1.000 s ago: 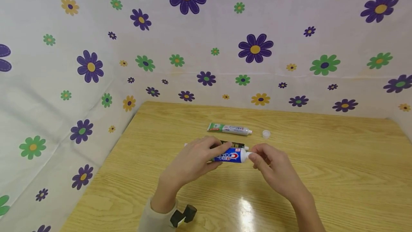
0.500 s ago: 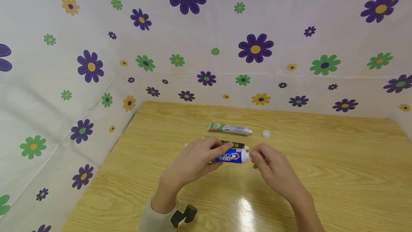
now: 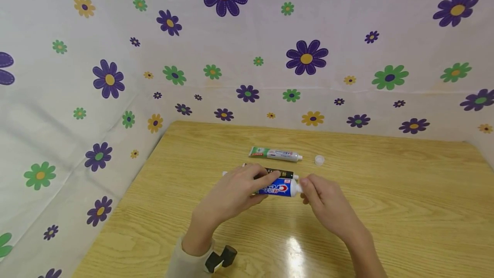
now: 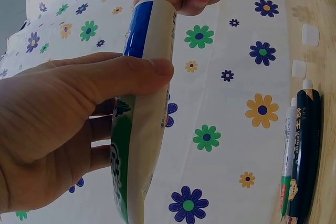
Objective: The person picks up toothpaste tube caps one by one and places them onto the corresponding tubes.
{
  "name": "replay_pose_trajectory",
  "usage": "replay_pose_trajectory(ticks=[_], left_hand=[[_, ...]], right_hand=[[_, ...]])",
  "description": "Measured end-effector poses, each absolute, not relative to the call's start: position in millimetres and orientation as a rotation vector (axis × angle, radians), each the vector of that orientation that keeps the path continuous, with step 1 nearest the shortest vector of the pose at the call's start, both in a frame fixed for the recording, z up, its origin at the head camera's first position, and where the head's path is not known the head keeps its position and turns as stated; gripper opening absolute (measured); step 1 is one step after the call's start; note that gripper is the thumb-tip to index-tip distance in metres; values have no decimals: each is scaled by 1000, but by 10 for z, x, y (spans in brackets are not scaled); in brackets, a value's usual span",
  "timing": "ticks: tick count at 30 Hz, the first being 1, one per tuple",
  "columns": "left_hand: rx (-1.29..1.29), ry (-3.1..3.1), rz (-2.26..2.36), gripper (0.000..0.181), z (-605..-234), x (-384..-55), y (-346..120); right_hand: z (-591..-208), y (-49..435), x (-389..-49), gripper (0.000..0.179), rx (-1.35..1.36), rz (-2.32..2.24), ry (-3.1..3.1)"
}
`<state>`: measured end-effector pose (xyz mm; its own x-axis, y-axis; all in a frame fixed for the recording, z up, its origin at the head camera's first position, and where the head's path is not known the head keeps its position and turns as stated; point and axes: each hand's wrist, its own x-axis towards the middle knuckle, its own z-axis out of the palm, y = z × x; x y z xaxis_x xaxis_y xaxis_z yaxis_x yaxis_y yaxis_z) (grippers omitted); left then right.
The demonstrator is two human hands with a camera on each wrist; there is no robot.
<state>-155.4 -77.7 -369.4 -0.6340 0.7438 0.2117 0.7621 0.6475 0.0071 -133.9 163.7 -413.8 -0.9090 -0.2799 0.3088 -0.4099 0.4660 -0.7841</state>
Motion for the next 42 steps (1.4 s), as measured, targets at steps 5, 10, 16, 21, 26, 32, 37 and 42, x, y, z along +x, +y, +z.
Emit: replay_pose_trajectory(ticks=[5, 10, 16, 21, 26, 32, 37, 42], left_hand=[[-1230, -2677, -149, 54, -3693, -1555, -781], [-1226, -2669, -171, 54, -3700, -1568, -800], [-1216, -2676, -218, 52, -3702, -1580, -824], [-1211, -2684, -220, 53, -3705, -1585, -832], [-1213, -2687, -234, 54, -3711, -1590, -835], [-1224, -2677, -238, 54, -3726, -1598, -832], [-1226, -2666, -239, 52, -3735, -1603, -828], [-1217, -2682, -234, 53, -3736, -1602, -823]], right_hand=[[-4125, 1631, -1330, 28, 570, 1471, -2567], [-4102, 1644, -1313, 10, 556, 1494, -2509], [-4091, 1663, -1306, 31, 656, 1455, -2405], [-4086, 1662, -1312, 40, 702, 1437, -2373], [-4083, 1661, -1308, 47, 710, 1428, -2340], [-4084, 1664, -1306, 47, 706, 1429, -2333], [-4107, 1662, -1323, 38, 750, 1388, -2305], [-4143, 1663, -1336, 40, 782, 1375, -2297]])
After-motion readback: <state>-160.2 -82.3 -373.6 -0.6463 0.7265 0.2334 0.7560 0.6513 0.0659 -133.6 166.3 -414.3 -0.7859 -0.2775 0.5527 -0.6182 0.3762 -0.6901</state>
